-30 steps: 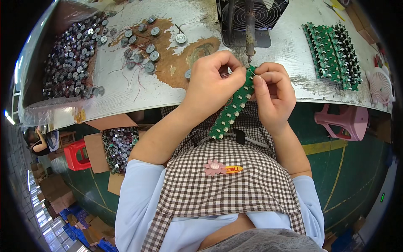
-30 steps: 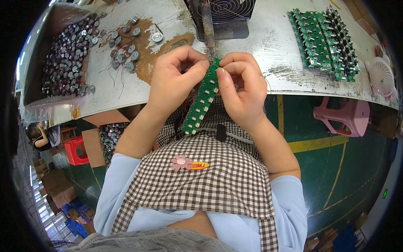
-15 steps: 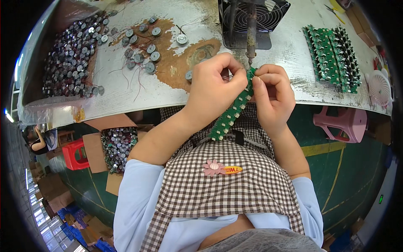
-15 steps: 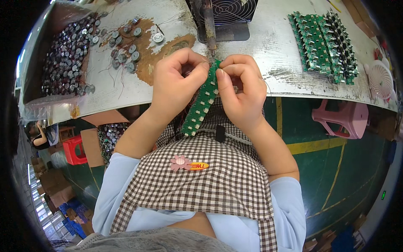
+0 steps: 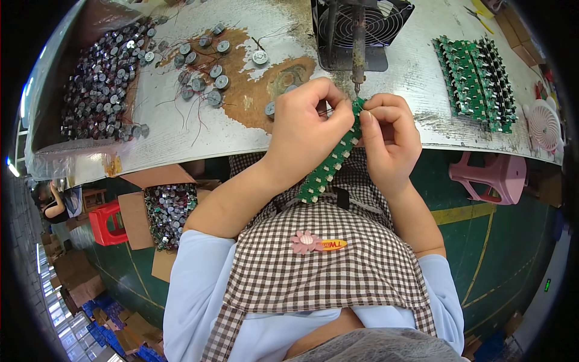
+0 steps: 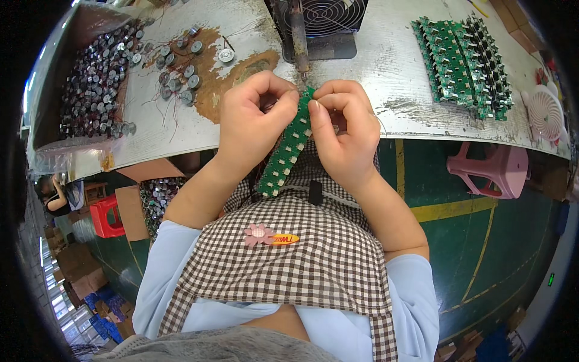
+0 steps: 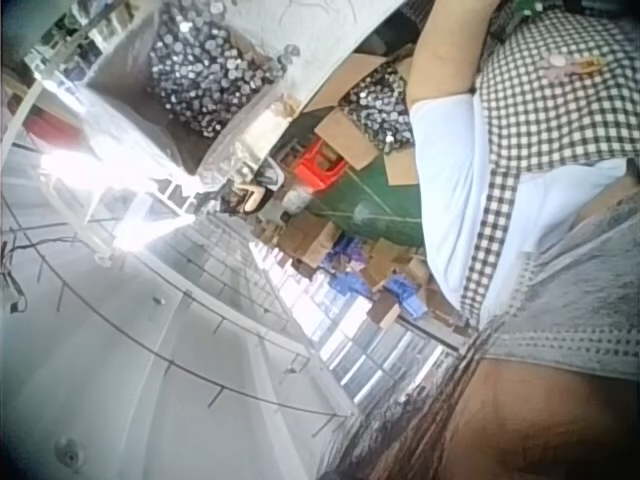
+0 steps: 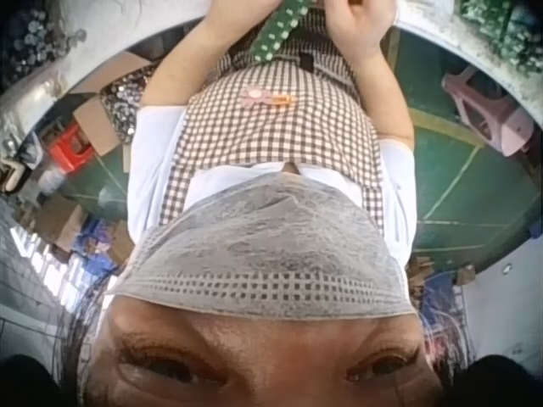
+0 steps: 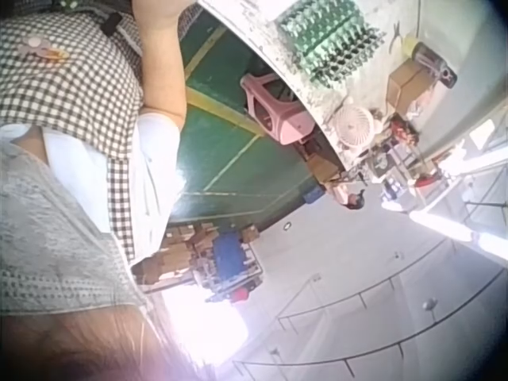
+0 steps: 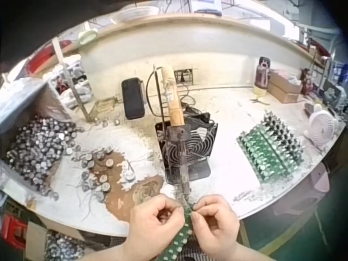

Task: The person solders small electronic components onto a long green PCB using a soldering iron and solder wire.

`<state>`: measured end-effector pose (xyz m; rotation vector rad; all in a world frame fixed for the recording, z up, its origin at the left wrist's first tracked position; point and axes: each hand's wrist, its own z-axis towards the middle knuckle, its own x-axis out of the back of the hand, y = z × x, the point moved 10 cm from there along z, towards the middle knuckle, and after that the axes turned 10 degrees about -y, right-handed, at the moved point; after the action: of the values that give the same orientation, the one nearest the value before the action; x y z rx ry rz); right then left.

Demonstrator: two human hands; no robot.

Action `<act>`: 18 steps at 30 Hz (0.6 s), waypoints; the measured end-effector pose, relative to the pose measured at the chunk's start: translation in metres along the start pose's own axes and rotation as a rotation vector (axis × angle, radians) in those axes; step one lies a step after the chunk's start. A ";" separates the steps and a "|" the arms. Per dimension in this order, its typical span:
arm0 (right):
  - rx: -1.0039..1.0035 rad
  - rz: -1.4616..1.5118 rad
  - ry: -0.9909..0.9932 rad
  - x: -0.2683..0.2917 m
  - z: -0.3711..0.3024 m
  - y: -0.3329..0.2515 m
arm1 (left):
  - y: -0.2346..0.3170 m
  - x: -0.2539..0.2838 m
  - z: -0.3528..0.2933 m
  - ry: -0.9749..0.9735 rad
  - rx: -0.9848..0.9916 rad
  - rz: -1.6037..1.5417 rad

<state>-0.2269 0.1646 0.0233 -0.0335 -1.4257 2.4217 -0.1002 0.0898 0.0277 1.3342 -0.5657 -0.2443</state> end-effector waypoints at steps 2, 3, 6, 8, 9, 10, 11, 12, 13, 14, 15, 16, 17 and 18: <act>-0.015 0.003 -0.004 -0.001 -0.001 0.001 | -0.002 0.001 -0.002 0.002 -0.008 0.003; -0.015 0.004 -0.005 -0.002 -0.001 0.000 | -0.002 0.000 -0.001 -0.014 -0.027 0.016; -0.003 0.033 -0.007 -0.002 -0.002 0.003 | 0.012 0.007 0.003 -0.084 -0.041 0.153; 0.058 -0.028 0.002 -0.002 -0.002 0.001 | 0.034 0.020 -0.001 -0.052 -0.249 0.427; 0.057 -0.029 0.003 -0.001 -0.002 0.002 | 0.047 0.032 -0.010 0.042 -0.362 0.565; 0.003 0.005 0.022 0.003 -0.003 0.008 | 0.060 0.042 -0.022 0.136 -0.477 0.701; -0.051 0.039 0.041 0.006 -0.003 0.015 | 0.066 0.040 -0.034 0.068 -0.505 0.801; -0.050 0.039 0.040 0.007 -0.003 0.013 | 0.067 0.027 -0.051 -0.050 -0.585 0.891; -0.116 0.100 0.055 0.007 -0.002 0.018 | 0.060 0.012 -0.070 -0.171 -0.660 0.983; -0.182 0.160 0.070 0.007 -0.002 0.024 | 0.047 -0.001 -0.085 -0.258 -0.627 0.987; -0.207 0.162 0.071 0.008 -0.003 0.026 | 0.039 -0.012 -0.097 -0.426 -0.621 0.961; -0.205 0.164 0.068 0.007 -0.004 0.024 | 0.033 -0.015 -0.103 -0.458 -0.637 0.878; -0.247 0.209 0.080 0.005 -0.005 0.027 | 0.036 -0.007 -0.106 -0.445 -0.691 0.808; -0.289 0.253 0.090 0.003 -0.007 0.030 | 0.042 0.006 -0.098 -0.401 -0.655 0.613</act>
<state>-0.2364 0.1579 -0.0058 -0.4080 -1.8108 2.3448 -0.0500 0.1796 0.0570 0.4373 -1.0922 -0.1655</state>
